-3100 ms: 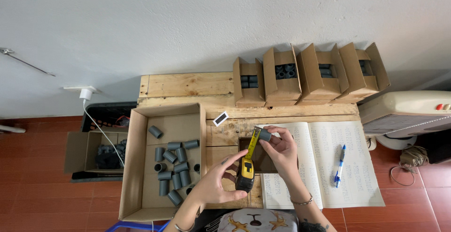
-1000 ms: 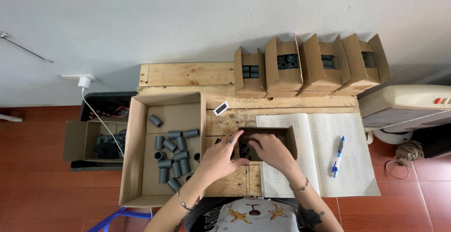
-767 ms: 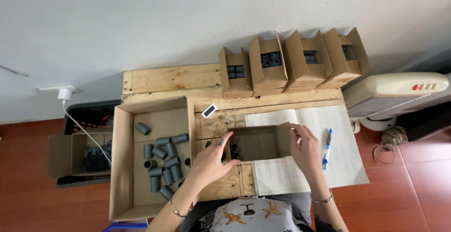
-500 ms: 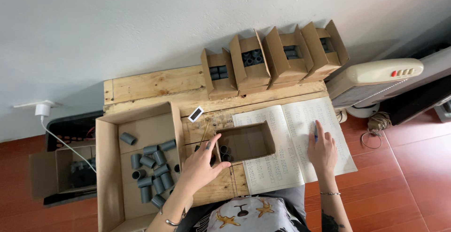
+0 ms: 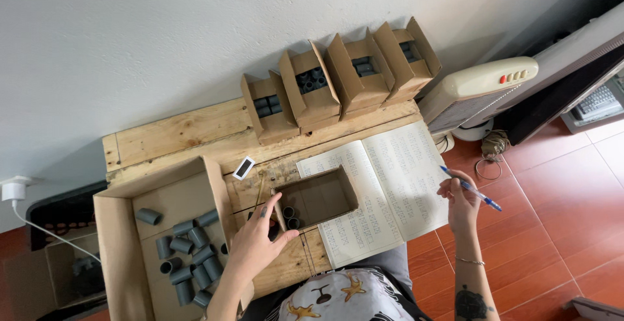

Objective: The person measures small gray pipe fittings with a tape measure and records the measurements in a notebook. They handle the fittings one at a time, measuring each and then writing down the result before moving to the next item.

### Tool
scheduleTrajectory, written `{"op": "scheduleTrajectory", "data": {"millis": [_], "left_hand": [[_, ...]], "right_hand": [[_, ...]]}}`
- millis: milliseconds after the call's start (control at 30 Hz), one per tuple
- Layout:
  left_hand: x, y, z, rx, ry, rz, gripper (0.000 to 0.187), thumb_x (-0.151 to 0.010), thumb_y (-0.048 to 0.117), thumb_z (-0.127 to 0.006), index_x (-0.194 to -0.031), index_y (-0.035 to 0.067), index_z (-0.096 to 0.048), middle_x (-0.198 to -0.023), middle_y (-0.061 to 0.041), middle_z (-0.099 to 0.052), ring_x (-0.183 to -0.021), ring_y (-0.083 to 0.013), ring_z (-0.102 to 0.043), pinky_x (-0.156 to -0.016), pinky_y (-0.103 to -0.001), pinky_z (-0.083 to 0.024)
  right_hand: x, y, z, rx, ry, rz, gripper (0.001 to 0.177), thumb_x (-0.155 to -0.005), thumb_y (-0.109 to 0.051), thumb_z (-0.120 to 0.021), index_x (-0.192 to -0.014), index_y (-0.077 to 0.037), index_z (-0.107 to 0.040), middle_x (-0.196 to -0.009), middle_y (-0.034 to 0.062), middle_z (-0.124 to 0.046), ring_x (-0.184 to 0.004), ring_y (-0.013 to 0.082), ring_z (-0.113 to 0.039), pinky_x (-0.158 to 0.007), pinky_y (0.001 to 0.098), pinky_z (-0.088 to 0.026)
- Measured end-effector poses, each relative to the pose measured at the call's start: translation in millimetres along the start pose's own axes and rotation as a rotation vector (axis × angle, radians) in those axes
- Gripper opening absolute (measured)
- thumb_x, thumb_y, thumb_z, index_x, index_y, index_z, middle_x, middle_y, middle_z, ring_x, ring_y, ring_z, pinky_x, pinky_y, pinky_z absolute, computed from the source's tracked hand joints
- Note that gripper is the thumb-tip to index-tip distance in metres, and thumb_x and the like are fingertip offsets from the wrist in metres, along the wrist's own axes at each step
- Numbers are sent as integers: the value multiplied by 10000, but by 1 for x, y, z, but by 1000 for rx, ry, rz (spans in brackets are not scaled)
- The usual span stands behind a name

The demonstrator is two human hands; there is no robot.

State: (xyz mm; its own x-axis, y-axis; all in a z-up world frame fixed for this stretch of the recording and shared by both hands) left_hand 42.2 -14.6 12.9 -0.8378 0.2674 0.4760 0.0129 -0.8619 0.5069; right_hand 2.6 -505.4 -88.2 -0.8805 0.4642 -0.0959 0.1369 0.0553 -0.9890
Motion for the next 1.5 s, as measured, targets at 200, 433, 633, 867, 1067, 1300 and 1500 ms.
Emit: {"op": "scheduleTrajectory", "data": {"millis": [200,433,633,867,1067,1300,1500], "left_hand": [[2,3,3,25,-12,24,886,-887,591,-682,-1593,334,-212,-1374,-80,-556,-461,-116,-457,-392,-270,-424],[0,2,1,6,-36,56,894,-858,658,-633,-1588,378,-199,-1363,-49,-591,-787,-206,-726,-586,-358,-632],[-1,0,0,1,-7,22,913,-851,681,-615,-1597,361,-195,-1305,-65,-610,-562,-166,-619,-493,-315,-582],[1,4,3,33,-46,66,897,-854,652,-636,-1587,382,-195,-1452,-32,-535,-849,-220,-733,-657,-388,-661],[0,1,2,38,-25,36,888,-860,634,-654,-1581,368,-209,-1428,-45,-542,-744,-182,-614,-573,-361,-588],[2,4,5,54,-39,66,893,-851,643,-652,-1581,379,-211,-1465,-50,-522,-852,-228,-744,-645,-396,-656],[1,2,5,66,-40,42,871,-878,608,-655,-1585,362,-208,-1506,-60,-470,-479,-142,-521,-451,-310,-515]], "right_hand": [[15,15,13,581,148,27,188,-1031,-214,-702,-985,-38,-745,-772,41,-690,-679,91,-616,-591,195,-464],[18,21,19,674,216,109,221,-1035,-157,-682,-838,-57,-672,-655,-39,-514,-591,46,-392,-545,224,-315],[18,26,20,706,215,102,161,-1027,-172,-710,-912,-61,-737,-725,-19,-633,-615,56,-474,-551,228,-372],[18,18,15,714,188,121,266,-1031,-151,-673,-780,-72,-632,-638,-32,-505,-579,59,-403,-538,245,-319],[9,5,2,664,135,221,64,-1034,-116,-690,-1037,-59,-719,-832,31,-640,-693,96,-547,-581,221,-415],[-12,3,-33,1155,-209,485,357,-969,30,-642,-1262,-150,-738,-1172,83,-686,-1066,271,-658,-908,447,-585],[-15,7,-35,1182,-221,454,445,-973,81,-550,-1276,-184,-738,-1196,60,-682,-1024,279,-630,-943,469,-543]]}}
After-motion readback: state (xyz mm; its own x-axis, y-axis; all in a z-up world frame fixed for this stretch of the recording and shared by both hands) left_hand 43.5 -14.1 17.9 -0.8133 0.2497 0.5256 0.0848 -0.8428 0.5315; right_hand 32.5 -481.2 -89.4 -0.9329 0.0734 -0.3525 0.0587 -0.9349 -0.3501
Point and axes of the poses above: each hand's wrist, its own x-axis away from the middle knuckle, its own z-axis out of the back of the hand, y = z × x, the point moved 5 cm from there along -x, towards the middle knuckle
